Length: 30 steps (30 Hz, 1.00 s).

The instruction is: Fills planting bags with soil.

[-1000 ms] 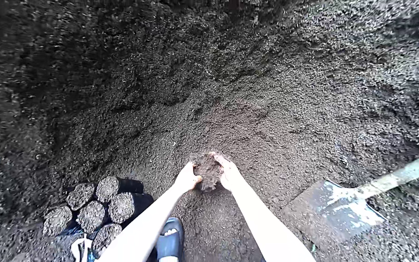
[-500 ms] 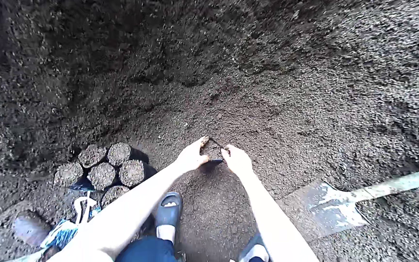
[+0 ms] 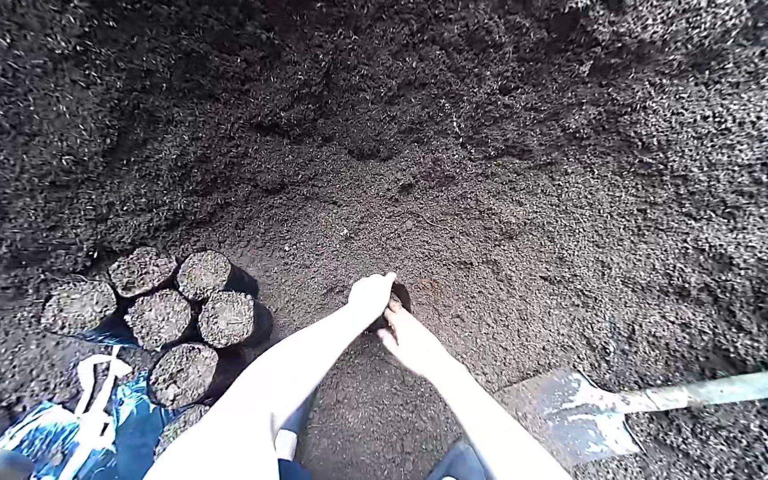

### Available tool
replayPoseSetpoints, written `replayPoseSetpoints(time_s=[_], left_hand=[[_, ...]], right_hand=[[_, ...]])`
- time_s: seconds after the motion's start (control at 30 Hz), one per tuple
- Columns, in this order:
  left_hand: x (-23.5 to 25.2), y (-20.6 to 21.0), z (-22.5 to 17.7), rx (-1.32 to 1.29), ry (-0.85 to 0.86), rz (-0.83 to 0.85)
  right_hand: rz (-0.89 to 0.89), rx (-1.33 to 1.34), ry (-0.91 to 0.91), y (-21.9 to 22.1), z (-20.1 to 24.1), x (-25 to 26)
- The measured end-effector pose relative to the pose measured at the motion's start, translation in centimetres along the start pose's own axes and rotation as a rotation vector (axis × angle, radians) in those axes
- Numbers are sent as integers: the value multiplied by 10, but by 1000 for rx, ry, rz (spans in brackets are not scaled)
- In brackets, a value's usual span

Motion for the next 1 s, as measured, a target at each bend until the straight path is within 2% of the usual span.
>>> replayPoseSetpoints(time_s=[0.2,0.3,0.4,0.47,0.57,0.63,0.7,0.73,0.8,0.87,0.93,1.0], left_hand=[[-62,38,-22,-181,348,141],[-75,53,-26,-207,458,206],[-76,63,-21,-192,483,244],[-72,66,-17,-196,448,239],[-56,50,-15,-238,374,159],[-37,17,-8,-339,278,36],[-22,-23,10,-407,155,-86],[-18,-39,20,-344,95,-114],[-13,-62,36,-66,-49,-51],[-5,-64,37,102,-115,2],[11,-48,36,99,-91,5],[19,-40,38,52,-70,-1]], right_hand=[[-104,-72,155,79,-26,-48],[-138,-108,153,107,-28,-56],[-10,-188,153,122,-28,-43],[137,-202,229,125,-28,-30],[117,-175,248,111,-29,-11],[18,-175,152,79,-27,9],[-128,-170,-36,35,-16,28],[-197,-167,-148,17,-11,33],[-251,-189,-329,-4,-7,39],[-241,-249,-428,-7,-12,44],[-229,-295,-446,-11,-16,48],[-303,-327,-465,-22,-16,46]])
Point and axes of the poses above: each hand's wrist, its own x-axis towards the middle knuckle, its own y-axis out of the palm, z = x × y, the point moved 6 cm from there along x, towards the middle knuckle, and after that the axes turned 15 degrees about -z, right-handed, at the moved point
